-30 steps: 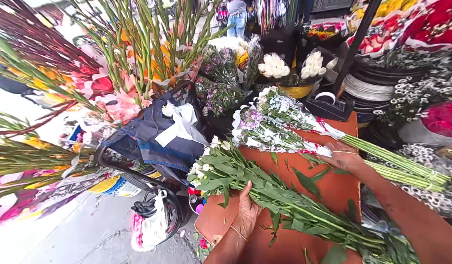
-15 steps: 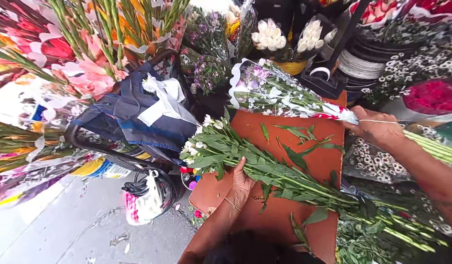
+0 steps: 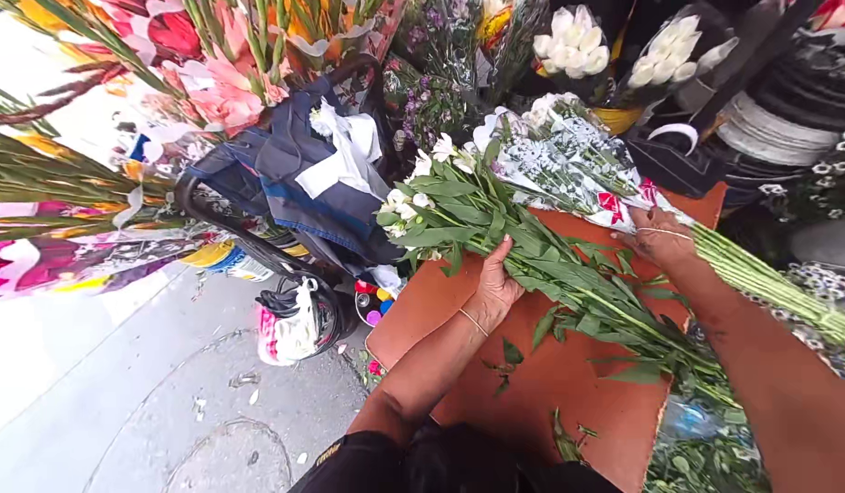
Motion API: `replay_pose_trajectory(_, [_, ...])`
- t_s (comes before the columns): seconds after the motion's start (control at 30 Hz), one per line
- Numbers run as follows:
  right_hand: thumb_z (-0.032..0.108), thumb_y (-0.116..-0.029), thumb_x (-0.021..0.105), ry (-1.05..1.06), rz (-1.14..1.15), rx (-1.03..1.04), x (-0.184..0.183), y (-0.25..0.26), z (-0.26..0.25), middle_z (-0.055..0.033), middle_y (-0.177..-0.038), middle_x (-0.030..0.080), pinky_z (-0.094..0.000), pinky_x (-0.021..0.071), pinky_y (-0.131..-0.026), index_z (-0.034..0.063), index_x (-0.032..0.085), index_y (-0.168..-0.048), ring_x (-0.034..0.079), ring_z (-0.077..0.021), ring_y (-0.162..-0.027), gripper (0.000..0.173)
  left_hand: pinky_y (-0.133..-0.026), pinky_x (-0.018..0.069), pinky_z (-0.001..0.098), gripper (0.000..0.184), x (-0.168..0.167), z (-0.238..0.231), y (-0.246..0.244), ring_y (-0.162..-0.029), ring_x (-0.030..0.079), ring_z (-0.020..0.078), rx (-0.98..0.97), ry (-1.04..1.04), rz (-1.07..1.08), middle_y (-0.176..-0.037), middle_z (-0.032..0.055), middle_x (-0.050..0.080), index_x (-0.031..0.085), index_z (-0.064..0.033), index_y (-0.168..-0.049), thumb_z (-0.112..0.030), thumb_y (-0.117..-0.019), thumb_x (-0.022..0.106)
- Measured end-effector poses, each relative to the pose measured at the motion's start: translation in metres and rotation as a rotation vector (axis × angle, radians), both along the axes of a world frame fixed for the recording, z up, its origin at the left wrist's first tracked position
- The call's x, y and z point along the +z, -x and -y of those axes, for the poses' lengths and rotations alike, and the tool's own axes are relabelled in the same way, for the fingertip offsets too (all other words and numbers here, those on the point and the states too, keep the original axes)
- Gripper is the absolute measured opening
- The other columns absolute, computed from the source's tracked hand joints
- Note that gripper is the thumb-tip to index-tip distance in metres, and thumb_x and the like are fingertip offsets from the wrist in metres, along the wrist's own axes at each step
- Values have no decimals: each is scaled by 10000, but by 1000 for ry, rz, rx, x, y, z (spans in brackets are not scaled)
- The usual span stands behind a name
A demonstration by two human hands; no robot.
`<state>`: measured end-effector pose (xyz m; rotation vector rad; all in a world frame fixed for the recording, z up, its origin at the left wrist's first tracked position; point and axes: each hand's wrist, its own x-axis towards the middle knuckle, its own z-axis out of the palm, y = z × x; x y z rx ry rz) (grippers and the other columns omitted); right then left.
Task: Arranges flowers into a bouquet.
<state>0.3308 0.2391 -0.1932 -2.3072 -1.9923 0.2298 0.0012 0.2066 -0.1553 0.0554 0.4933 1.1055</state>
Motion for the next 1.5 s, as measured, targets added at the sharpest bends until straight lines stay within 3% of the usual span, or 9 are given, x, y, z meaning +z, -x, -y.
replay_pose_trajectory(0.17, [306, -878, 820, -18, -107, 19, 40, 10, 20, -407, -1416, 456, -797, 337, -1003, -6, 525, -1431, 416, -624, -1320, 700, -893, 575, 466, 349, -43, -27, -17, -1049, 675, 258, -82, 80, -107, -1167, 151, 664, 501, -85, -1345, -309, -1084, 443])
replay_pose_trajectory(0.33, [383, -925, 749, -8, -352, 235, 67, 63, 79, -255, -1011, 647, -614, 488, -838, -36, 664, -1145, 626, -413, -914, 481, -893, 559, 552, 582, -33, -19, 8, -1128, 645, 334, -357, 164, -387, -1308, 185, 618, 454, -129, -1459, -524, -1034, 488])
replay_pose_trajectory(0.53, [302, -1051, 556, -113, -42, 351, 25, 100, 125, -310, -1075, 668, -675, 499, -872, -58, 651, -1112, 645, -527, -1068, 377, -875, 565, 525, 594, -9, 60, 84, -1203, 618, 350, -450, -5, -804, -1449, 206, 526, 337, -90, -1556, -246, -1042, 591])
replay_pose_trajectory(0.83, [253, -1090, 484, -587, 135, 198, 93, 125, 144, -315, -971, 676, -637, 513, -725, -13, 674, -1199, 679, -521, -881, 345, -768, 593, 276, 255, -5, 119, 169, -809, 689, 99, -551, -516, -886, -1034, 76, 717, 659, 32, -1215, -127, -1038, 568])
replay_pose_trajectory(1.0, [265, -1090, 487, -673, 207, 210, 149, 184, 184, -291, -881, 660, -584, 484, -520, 16, 674, -1204, 666, -483, -679, 331, -640, 495, 185, 401, 36, 86, 143, -707, 588, 12, -248, -568, -635, -1197, 91, 693, 468, 57, -1431, -155, -1092, 439])
replay_pose_trajectory(1.13, [311, -1086, 474, -413, -147, 142, 154, 222, 226, -261, -986, 713, -614, 536, -711, -6, 695, -1165, 714, -431, -846, 394, -696, 546, 214, 334, 65, 50, 137, -740, 646, 67, -46, -478, -365, -1120, 99, 708, 497, -1, -1376, -146, -1112, 353])
replay_pose_trajectory(1.27, [337, -1069, 497, -182, -474, 164, 132, 225, 248, -115, -834, 658, -382, 508, -673, 17, 688, -1135, 603, -164, -699, 378, -614, 541, 192, 290, 77, 55, 139, -627, 627, 57, 1, -523, -323, -848, 44, 723, 671, -39, -1054, -113, -1098, 394])
replay_pose_trajectory(1.4, [564, -1022, 494, -122, -461, 76, 158, 265, 243, -136, -1170, 689, -529, 548, -868, 125, 530, -1457, 685, -273, -976, 619, -598, 557, 192, 301, 83, 85, 122, -613, 647, 70, -66, -592, -257, -835, 68, 728, 659, -30, -987, -102, -1098, 388])
replay_pose_trajectory(1.5, [486, -1066, 445, -246, -311, -6, 161, 317, 236, -199, -998, 701, -595, 537, -775, 23, 622, -1220, 700, -388, -916, 519, -562, 526, 185, 313, 82, 106, 106, -575, 607, 54, -110, -687, -240, -813, 58, 718, 660, -34, -973, -122, -1098, 388])
